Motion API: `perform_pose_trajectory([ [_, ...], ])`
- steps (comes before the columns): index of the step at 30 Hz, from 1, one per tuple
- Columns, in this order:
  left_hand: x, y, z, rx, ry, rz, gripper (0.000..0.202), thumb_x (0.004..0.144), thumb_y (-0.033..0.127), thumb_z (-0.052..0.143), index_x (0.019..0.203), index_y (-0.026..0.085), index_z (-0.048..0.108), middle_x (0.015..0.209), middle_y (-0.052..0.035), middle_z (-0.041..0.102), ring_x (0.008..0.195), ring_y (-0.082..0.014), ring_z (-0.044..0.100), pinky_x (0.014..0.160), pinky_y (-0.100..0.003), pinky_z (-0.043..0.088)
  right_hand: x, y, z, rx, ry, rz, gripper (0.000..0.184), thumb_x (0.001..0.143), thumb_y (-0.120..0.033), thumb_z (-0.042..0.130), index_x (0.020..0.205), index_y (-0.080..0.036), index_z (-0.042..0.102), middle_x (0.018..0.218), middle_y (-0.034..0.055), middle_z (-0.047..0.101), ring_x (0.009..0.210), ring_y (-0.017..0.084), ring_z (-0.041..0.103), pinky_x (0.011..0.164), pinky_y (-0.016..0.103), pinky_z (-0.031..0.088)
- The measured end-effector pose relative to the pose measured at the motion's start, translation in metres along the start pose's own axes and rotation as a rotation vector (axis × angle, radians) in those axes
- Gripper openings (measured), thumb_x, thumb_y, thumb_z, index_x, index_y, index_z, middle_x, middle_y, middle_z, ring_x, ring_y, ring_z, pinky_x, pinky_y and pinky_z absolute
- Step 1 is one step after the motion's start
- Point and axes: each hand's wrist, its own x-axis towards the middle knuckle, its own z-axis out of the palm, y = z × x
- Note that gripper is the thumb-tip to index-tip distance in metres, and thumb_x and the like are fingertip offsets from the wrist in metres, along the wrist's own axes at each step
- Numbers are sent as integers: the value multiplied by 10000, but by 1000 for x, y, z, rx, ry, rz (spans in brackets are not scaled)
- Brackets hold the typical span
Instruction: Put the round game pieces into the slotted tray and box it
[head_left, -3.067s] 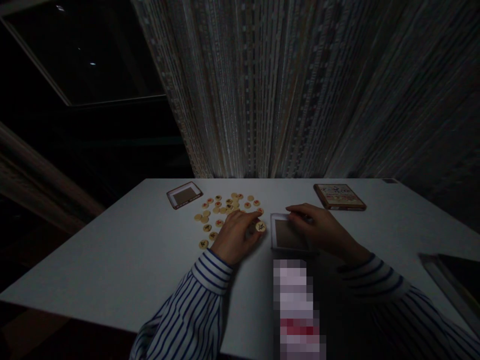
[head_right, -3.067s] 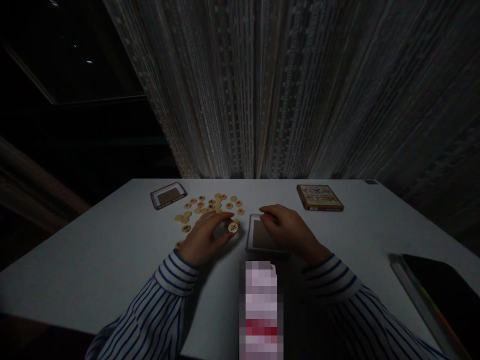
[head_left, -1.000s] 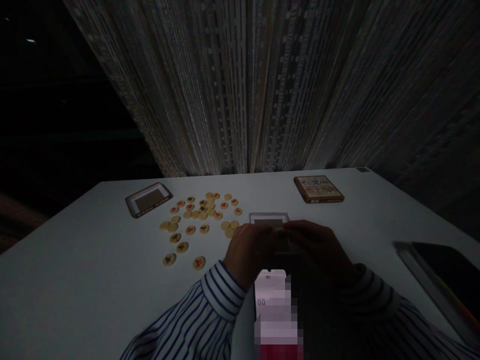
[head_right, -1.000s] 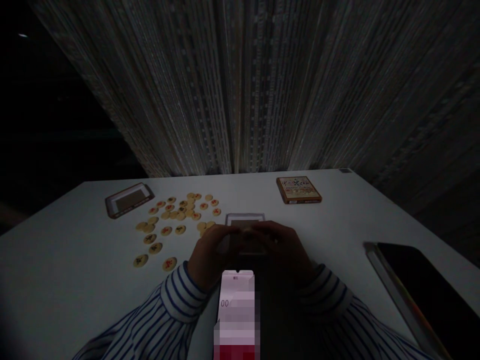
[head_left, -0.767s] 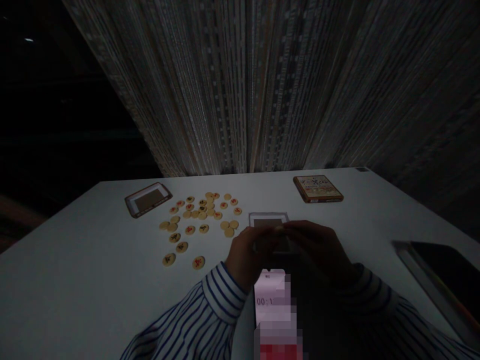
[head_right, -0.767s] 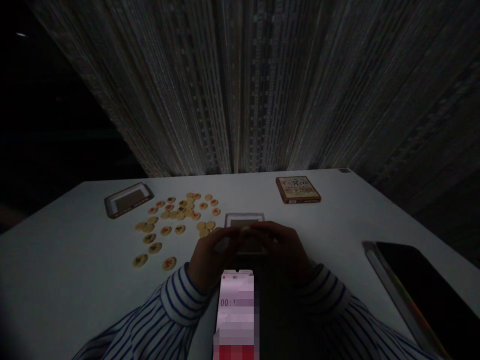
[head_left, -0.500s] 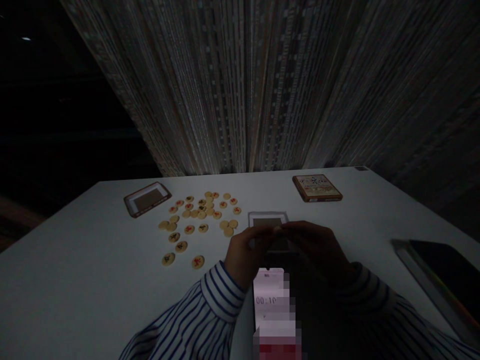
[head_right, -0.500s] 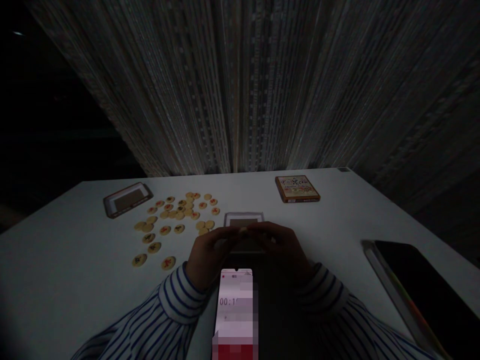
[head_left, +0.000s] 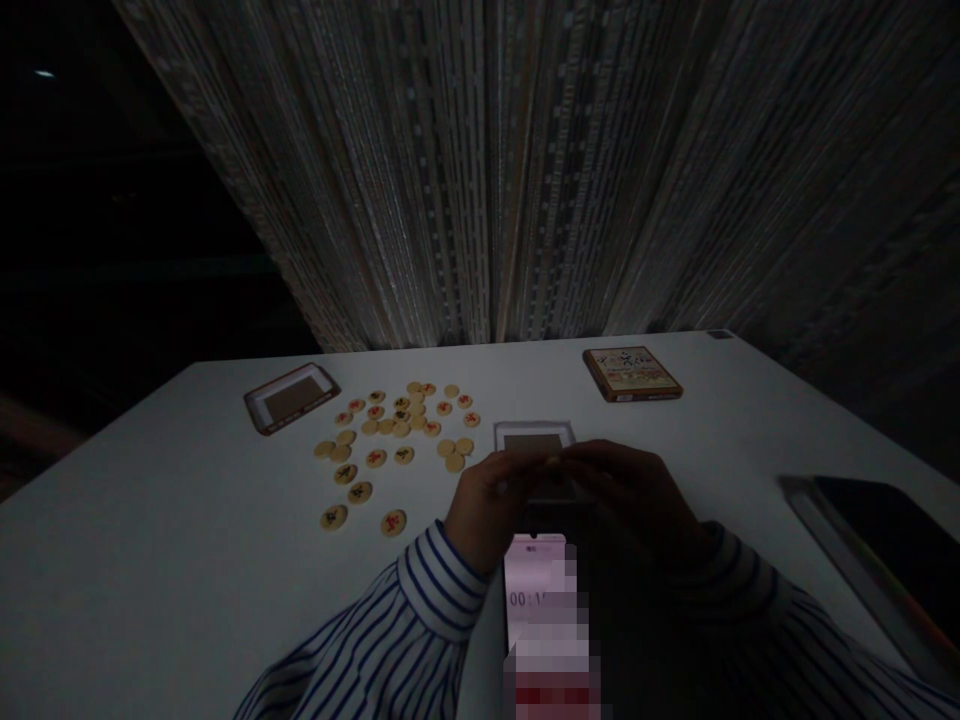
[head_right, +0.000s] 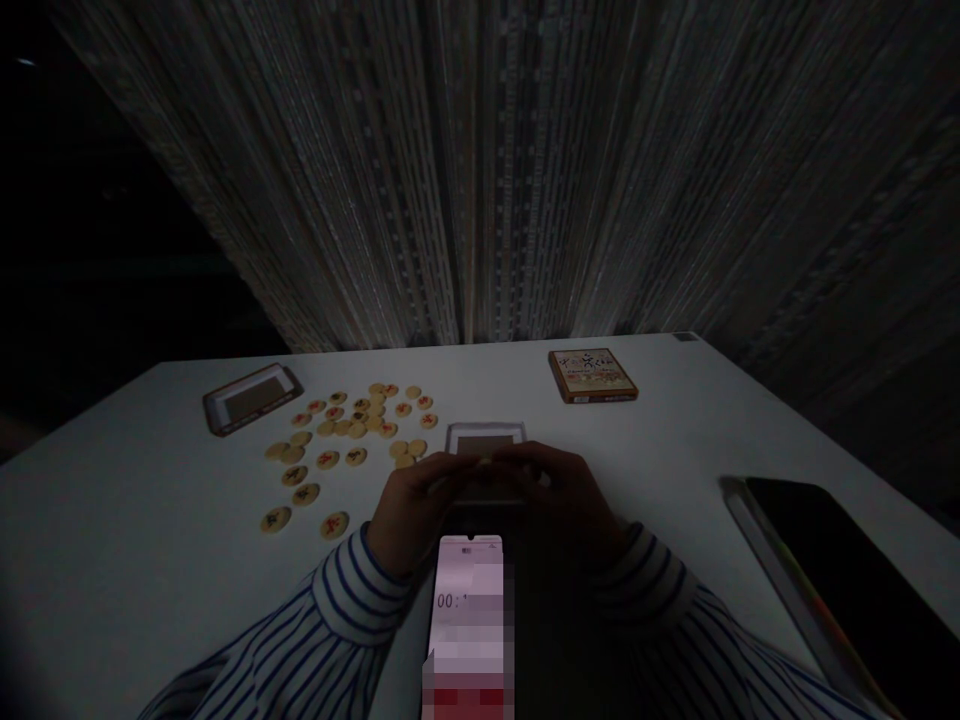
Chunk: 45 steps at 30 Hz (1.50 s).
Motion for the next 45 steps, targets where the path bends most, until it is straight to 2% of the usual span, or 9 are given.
perform_pose_trajectory([
  [6,0,0,0,30,-19,-2,172,804,209,552,915,198,683,866,-48,709,779,-152,646,740,-324,531,0,-2,0,-52,-32,-7,188,769,-340,576,852,-226,701,736,23,701,657,140,625,586,278,510],
  [11,-1,-1,2,-18,5,-43,166,787,204,570,910,185,679,891,-57,709,807,-162,653,770,-342,533,0,-1,1,44,50,5,158,739,-337,606,804,-224,694,737,25,707,659,151,643,575,282,532],
  [18,0,5,5,-97,34,-120,235,693,96,641,913,176,662,869,-45,711,791,-161,661,749,-325,547,0,-2,5,191,151,56,84,682,-277,647,742,-233,686,694,5,708,641,155,655,570,281,554],
  [27,0,5,4,-110,66,-105,159,702,113,643,850,163,672,827,-43,713,773,-155,660,734,-301,547,-1,-5,6,148,131,37,102,701,-297,638,757,-231,692,717,12,711,665,157,658,587,281,555],
  [32,0,3,4,-129,87,-106,147,724,158,628,863,159,674,831,-51,713,765,-157,659,719,-302,549,-1,-2,6,89,117,32,133,714,-320,628,778,-223,691,714,18,705,624,148,639,527,271,527],
  [40,0,1,3,-237,35,-145,161,754,202,603,887,179,691,872,-44,713,815,-155,648,776,-293,514,-2,-3,6,53,93,2,124,724,-310,625,782,-216,682,703,12,696,602,132,616,510,252,492],
  [45,-1,-1,2,-226,35,-149,173,760,226,600,898,178,691,878,-51,709,822,-163,642,780,-305,503,-3,-1,5,-7,77,-55,202,748,-334,593,891,-217,675,746,21,692,636,139,611,535,267,486],
])
